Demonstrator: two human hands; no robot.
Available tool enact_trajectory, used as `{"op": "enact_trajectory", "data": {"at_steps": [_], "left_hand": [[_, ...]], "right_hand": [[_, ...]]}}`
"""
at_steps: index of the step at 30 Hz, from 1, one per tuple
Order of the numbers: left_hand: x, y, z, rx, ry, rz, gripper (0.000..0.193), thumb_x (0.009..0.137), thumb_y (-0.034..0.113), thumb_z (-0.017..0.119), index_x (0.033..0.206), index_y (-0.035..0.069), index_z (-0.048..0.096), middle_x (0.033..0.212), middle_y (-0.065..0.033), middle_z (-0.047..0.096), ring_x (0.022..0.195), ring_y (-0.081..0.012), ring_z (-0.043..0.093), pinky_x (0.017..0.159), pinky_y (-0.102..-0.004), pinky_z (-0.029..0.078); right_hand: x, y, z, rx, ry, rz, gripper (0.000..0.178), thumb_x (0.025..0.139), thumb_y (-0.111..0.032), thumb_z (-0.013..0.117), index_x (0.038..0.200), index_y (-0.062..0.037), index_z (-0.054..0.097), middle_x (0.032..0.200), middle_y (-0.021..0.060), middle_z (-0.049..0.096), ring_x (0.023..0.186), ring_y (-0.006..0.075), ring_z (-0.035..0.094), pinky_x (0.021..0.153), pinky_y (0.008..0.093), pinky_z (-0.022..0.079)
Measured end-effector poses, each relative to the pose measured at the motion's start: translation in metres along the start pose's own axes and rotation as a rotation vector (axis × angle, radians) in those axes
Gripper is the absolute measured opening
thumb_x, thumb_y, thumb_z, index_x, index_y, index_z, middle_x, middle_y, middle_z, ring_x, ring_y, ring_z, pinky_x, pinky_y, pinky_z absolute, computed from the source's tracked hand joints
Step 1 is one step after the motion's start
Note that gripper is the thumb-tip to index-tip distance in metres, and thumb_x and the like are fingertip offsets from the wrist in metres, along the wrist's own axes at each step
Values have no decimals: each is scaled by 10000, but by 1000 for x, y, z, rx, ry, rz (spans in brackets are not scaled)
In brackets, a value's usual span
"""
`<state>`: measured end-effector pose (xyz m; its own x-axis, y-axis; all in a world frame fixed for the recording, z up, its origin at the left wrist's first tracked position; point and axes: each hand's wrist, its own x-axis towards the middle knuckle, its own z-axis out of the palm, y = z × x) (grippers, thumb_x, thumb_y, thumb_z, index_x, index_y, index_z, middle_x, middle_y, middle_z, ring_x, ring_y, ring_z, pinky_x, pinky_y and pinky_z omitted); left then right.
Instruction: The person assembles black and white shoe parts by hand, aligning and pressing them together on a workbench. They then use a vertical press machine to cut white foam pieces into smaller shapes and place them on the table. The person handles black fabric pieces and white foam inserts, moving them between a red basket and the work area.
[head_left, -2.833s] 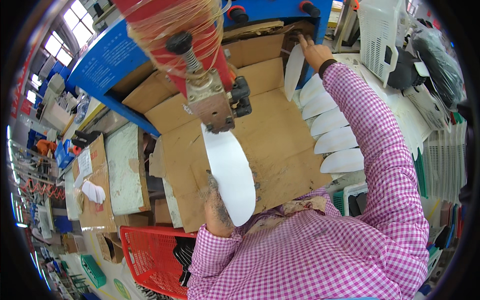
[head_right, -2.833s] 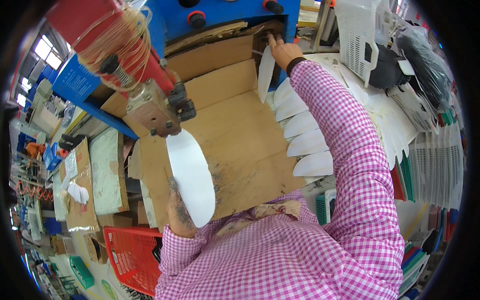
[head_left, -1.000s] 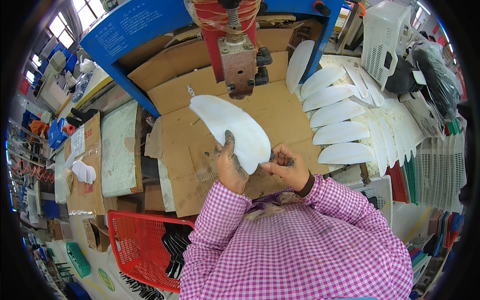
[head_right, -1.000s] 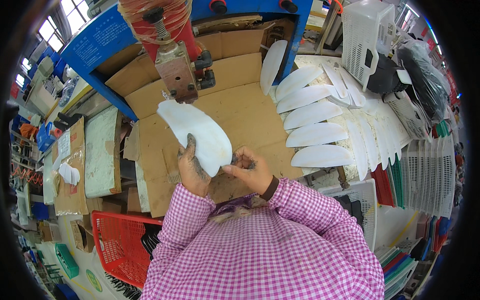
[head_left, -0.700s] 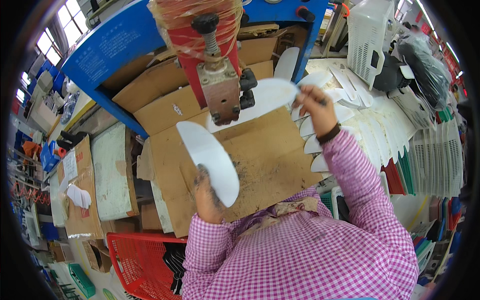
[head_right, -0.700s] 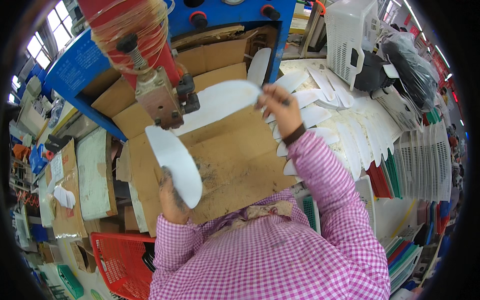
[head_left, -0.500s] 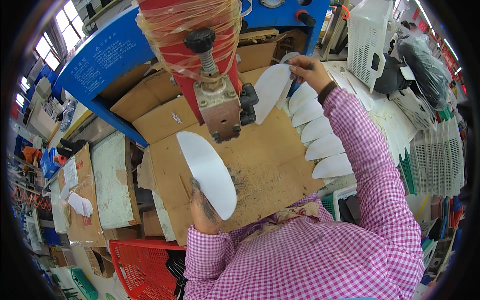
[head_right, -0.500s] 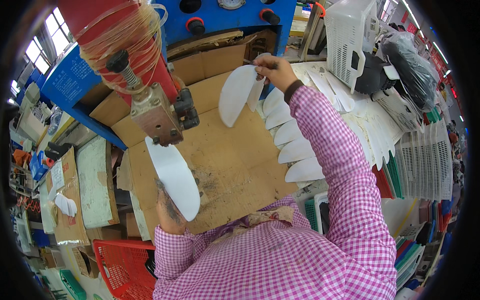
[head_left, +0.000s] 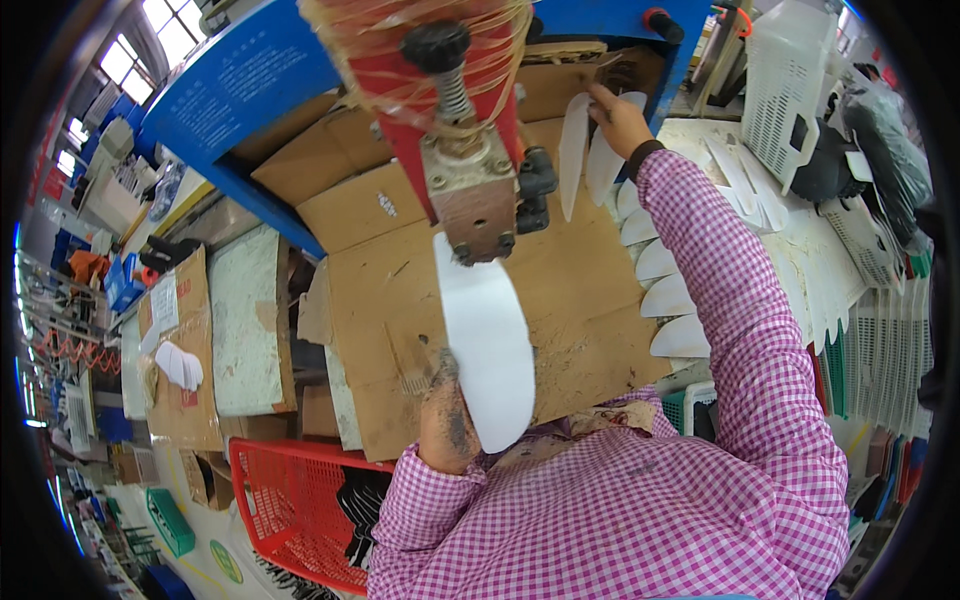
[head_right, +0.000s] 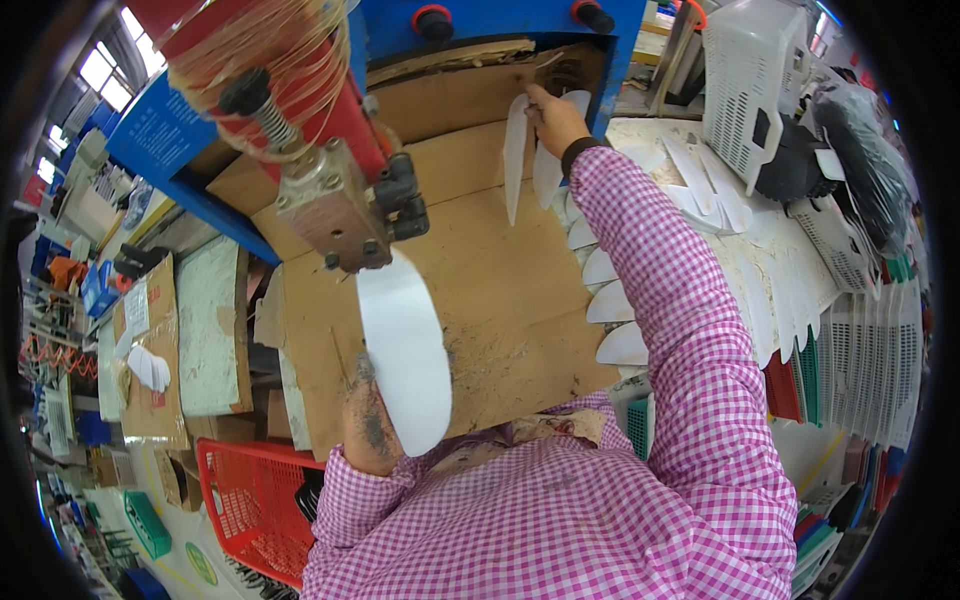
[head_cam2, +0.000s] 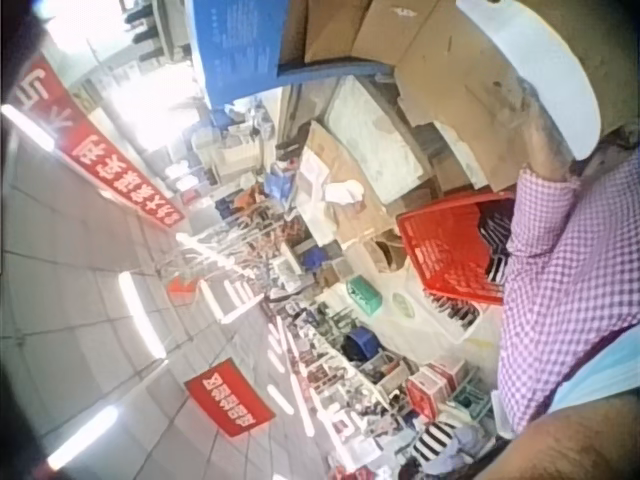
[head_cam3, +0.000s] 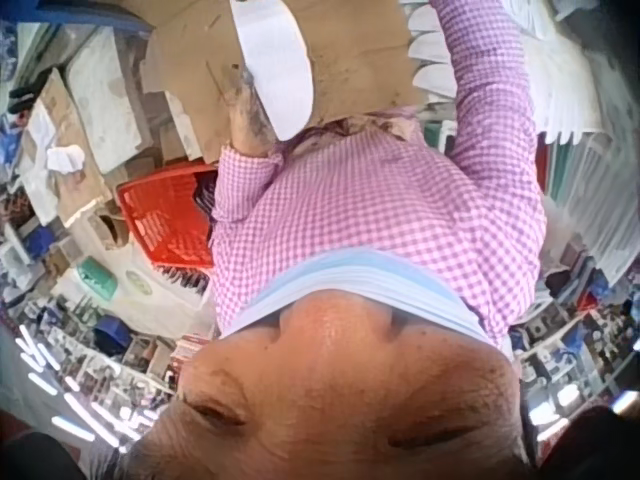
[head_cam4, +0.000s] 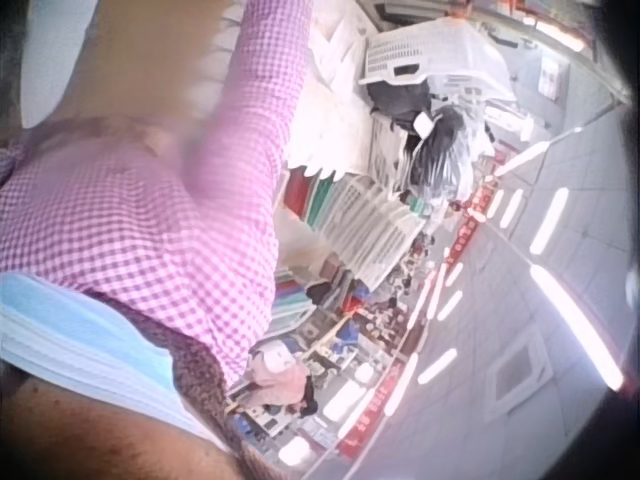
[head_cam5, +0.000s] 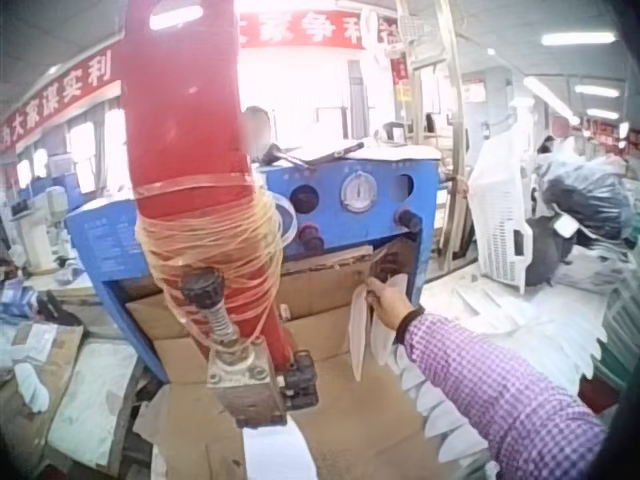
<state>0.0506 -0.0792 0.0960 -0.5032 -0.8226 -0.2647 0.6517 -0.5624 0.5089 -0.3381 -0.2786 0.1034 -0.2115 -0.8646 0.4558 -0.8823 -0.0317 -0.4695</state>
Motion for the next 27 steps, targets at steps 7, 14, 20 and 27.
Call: {"op": "enact_trajectory", "data": {"at_steps": [7, 14, 20, 27], "left_hand": [[-11, -10, 2, -23, 64, -104, 417, 956, 301, 460, 1262, 17, 450, 1188, -85, 559, 1023, -209, 568, 838, -359, 496], [21, 2, 25, 97, 155, -106, 456, 959, 349, 434, 1266, 11, 432, 1179, -98, 561, 1017, -207, 572, 820, -352, 505], [95, 27, 40, 137, -15, 147, 444, 977, 353, 367, 1251, 11, 434, 1178, -112, 558, 1037, -216, 572, 839, -354, 508], [84, 29, 34, 165, -163, 142, 440, 979, 340, 365, 1238, -11, 427, 1177, -126, 555, 1049, -211, 571, 855, -352, 506]], "right_hand": [[-18, 11, -1, 376, -140, -20, 612, 925, -84, 500, 1443, -123, 178, 1430, 134, 332, 1295, 265, 366, 1009, 348, 364], [-14, 25, -2, 368, -24, 12, 620, 910, -176, 547, 1427, -89, 215, 1399, 178, 368, 1282, 294, 383, 1022, 348, 345], [-28, 22, -28, 245, 155, -30, 593, 880, -191, 590, 1389, -83, 306, 1349, 169, 433, 1269, 271, 406, 1040, 351, 324], [-84, 9, -69, 290, 160, -4, 506, 871, -189, 596, 1319, -50, 406, 1288, 140, 494, 1213, 233, 464, 1005, 363, 360]]}}
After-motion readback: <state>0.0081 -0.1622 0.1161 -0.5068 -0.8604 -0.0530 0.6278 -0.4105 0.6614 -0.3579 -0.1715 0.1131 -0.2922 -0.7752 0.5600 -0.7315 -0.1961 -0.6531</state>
